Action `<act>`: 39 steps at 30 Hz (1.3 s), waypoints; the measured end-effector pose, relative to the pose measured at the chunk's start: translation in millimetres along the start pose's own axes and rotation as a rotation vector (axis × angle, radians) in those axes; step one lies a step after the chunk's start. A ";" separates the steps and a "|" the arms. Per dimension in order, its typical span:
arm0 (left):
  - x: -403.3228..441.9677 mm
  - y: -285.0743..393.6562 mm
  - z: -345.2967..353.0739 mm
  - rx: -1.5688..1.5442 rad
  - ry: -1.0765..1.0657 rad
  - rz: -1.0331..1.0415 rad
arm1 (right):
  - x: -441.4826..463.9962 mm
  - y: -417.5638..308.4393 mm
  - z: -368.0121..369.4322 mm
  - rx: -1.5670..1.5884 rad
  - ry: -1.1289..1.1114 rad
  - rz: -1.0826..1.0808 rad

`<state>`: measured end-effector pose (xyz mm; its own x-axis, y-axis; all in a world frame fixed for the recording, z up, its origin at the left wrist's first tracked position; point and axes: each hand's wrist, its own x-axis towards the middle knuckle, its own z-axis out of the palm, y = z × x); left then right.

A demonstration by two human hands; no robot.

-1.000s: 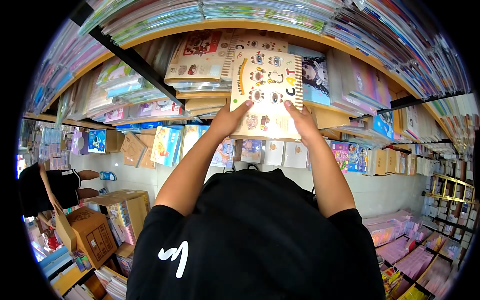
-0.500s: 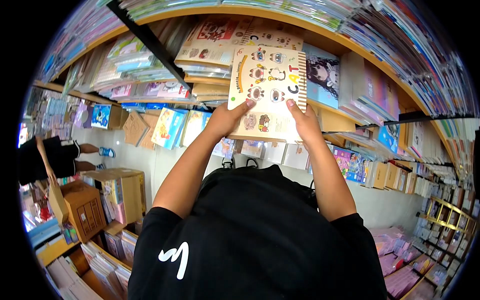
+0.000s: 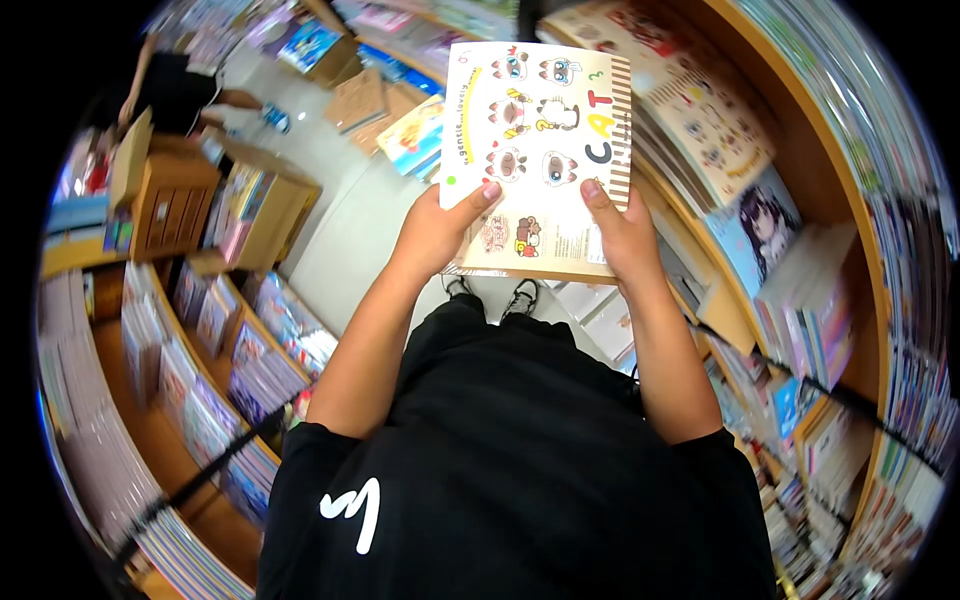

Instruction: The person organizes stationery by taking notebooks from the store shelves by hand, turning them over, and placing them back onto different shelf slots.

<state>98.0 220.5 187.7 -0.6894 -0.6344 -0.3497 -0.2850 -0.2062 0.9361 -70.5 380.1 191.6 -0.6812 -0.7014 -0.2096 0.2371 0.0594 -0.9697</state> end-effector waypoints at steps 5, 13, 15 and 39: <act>-65.4 -16.3 -60.7 -0.154 0.216 0.035 | -1.8 8.2 73.9 -0.074 -0.233 0.010; -194.0 -72.4 -146.9 -0.261 0.592 0.036 | -53.4 33.7 200.5 -0.170 -0.628 0.133; -236.8 -78.2 -161.9 -0.282 0.665 0.037 | -80.4 43.5 234.7 -0.178 -0.664 0.099; -535.1 -201.8 -209.5 -0.730 1.471 0.224 | -320.1 115.9 497.0 -0.497 -1.599 0.114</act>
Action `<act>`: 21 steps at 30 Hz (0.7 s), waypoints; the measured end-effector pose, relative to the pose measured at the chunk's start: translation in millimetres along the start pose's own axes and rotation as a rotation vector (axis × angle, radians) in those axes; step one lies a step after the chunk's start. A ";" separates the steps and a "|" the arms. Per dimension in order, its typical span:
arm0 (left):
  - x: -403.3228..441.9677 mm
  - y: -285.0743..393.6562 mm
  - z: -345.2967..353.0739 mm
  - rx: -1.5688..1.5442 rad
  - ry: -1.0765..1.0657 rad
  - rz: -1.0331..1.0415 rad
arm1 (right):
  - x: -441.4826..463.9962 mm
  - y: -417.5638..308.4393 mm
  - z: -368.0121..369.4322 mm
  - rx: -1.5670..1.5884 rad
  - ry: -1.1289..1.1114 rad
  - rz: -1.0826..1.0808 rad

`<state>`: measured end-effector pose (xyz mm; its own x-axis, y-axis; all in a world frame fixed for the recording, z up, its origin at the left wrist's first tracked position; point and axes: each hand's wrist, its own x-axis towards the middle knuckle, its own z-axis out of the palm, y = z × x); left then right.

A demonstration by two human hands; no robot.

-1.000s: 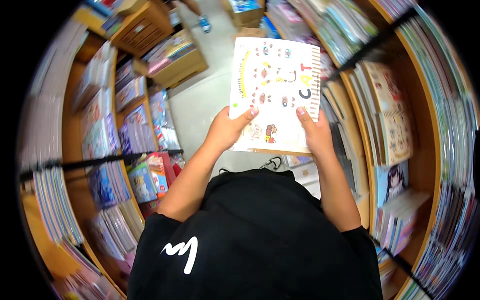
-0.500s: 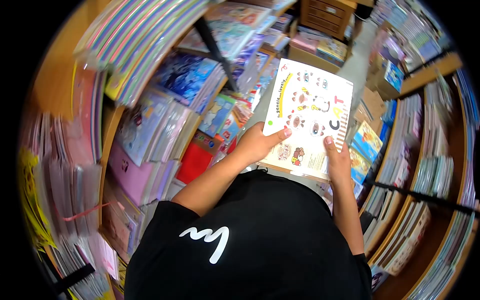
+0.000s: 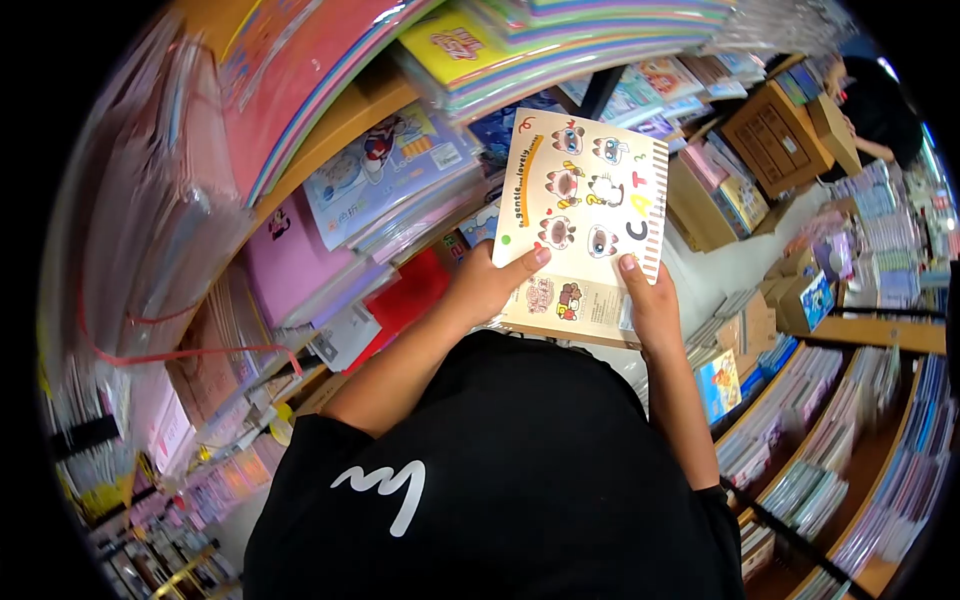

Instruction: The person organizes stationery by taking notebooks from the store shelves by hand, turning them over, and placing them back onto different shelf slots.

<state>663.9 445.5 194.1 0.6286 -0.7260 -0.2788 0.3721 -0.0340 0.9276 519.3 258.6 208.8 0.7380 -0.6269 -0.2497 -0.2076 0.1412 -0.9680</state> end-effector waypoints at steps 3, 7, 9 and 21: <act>0.2 2.8 -0.4 -0.017 0.072 0.028 | 22.8 -2.4 2.9 -0.001 -0.096 -0.011; 4.0 8.2 7.8 -0.012 0.177 0.023 | 54.9 -7.8 -0.1 -0.030 -0.203 0.012; 10.2 6.6 13.4 -0.039 0.227 0.046 | 69.1 -12.1 -2.8 -0.030 -0.251 0.007; 21.8 -22.1 51.0 0.053 0.537 -0.046 | 121.9 -3.5 -30.7 -0.064 -0.507 0.070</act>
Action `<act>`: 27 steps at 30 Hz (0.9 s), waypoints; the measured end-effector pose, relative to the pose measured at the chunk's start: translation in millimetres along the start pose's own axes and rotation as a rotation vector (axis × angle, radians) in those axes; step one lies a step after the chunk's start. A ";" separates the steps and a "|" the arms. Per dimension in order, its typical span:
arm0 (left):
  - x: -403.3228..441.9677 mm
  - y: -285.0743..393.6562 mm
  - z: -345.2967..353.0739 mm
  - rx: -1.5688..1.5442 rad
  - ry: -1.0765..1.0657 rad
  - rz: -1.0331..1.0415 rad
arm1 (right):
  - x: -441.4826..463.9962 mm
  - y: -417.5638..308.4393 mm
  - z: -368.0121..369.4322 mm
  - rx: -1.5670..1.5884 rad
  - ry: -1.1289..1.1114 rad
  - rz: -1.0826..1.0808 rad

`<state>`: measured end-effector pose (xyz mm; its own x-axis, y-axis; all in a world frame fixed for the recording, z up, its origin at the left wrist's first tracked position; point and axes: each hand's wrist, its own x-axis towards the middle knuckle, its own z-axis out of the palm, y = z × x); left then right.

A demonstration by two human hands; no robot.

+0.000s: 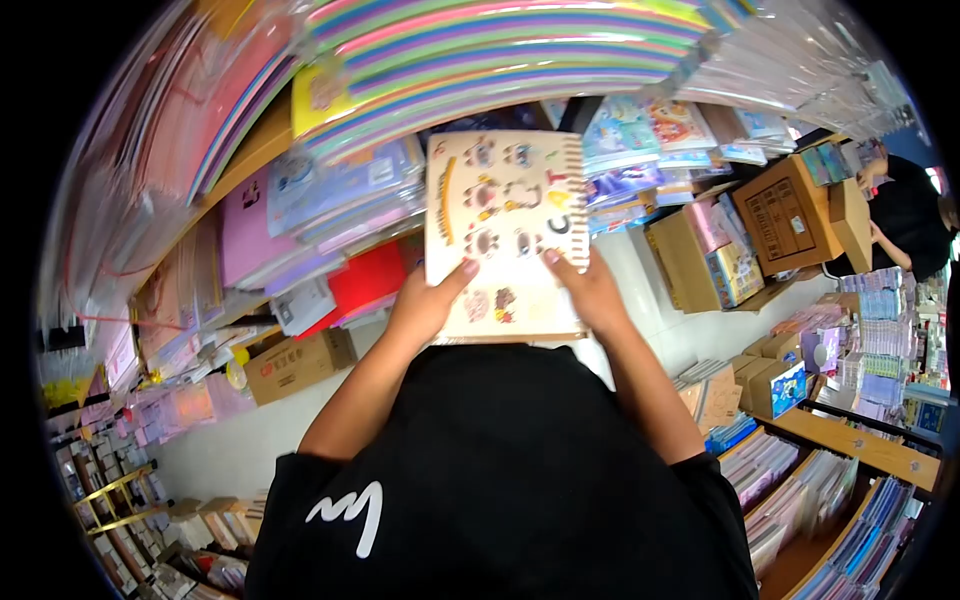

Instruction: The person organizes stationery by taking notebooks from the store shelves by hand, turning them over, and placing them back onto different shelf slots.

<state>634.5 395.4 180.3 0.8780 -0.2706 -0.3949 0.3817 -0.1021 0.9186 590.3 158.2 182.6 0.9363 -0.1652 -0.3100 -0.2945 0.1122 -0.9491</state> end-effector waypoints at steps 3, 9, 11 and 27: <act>-13.0 -0.4 5.0 0.015 0.086 -0.055 | 2.8 -1.5 -5.6 -0.083 -0.042 0.019; -10.2 -16.8 4.9 -0.037 0.110 -0.047 | 6.1 4.7 -13.9 -0.082 -0.086 -0.055; -14.3 -16.3 13.8 -0.068 0.165 0.009 | 18.1 28.1 -16.2 -0.111 -0.078 -0.097; 41.2 -17.3 31.2 -0.057 0.173 -0.045 | 85.6 -0.6 -28.3 -0.124 -0.191 0.083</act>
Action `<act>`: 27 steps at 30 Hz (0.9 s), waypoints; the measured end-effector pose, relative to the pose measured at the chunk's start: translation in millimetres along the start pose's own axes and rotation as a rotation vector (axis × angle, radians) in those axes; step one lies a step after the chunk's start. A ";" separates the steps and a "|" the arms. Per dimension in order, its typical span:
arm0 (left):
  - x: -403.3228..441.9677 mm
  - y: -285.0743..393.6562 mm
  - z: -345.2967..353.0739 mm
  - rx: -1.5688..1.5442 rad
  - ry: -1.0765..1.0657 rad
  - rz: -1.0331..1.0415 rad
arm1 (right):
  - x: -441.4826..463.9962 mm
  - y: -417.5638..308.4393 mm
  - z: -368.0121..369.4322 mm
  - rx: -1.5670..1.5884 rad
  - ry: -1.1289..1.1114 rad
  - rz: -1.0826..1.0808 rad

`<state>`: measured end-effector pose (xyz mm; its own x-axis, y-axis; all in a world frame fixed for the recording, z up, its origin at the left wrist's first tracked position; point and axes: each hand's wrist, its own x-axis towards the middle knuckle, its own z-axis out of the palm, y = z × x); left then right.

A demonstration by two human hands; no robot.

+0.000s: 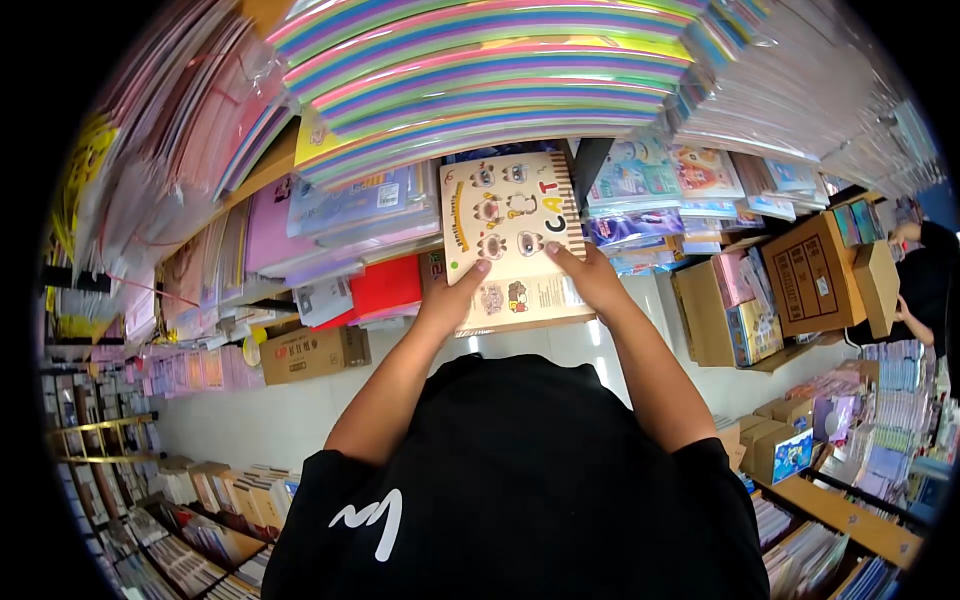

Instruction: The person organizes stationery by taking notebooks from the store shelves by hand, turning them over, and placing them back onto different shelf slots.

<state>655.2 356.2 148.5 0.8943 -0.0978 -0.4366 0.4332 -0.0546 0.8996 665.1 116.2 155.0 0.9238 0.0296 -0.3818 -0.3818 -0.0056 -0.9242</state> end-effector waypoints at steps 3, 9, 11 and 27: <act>15.4 -4.1 1.6 0.015 -0.012 0.014 | 15.6 -1.9 -4.0 -0.039 -0.004 -0.023; 56.1 -13.5 -2.3 -0.026 0.080 0.031 | 46.1 -9.2 -7.0 0.007 -0.047 0.050; 61.6 -15.6 -4.5 -0.045 0.067 0.034 | 45.2 -3.8 -8.3 0.067 -0.064 0.045; 94.0 -5.7 -10.4 -0.009 0.087 -0.075 | 17.8 4.0 -21.2 0.301 -0.193 0.376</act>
<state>737.9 357.6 102.4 0.8654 -0.0069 -0.5010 0.5001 -0.0498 0.8645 680.6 95.5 144.3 0.7097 0.2647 -0.6529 -0.7041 0.2360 -0.6697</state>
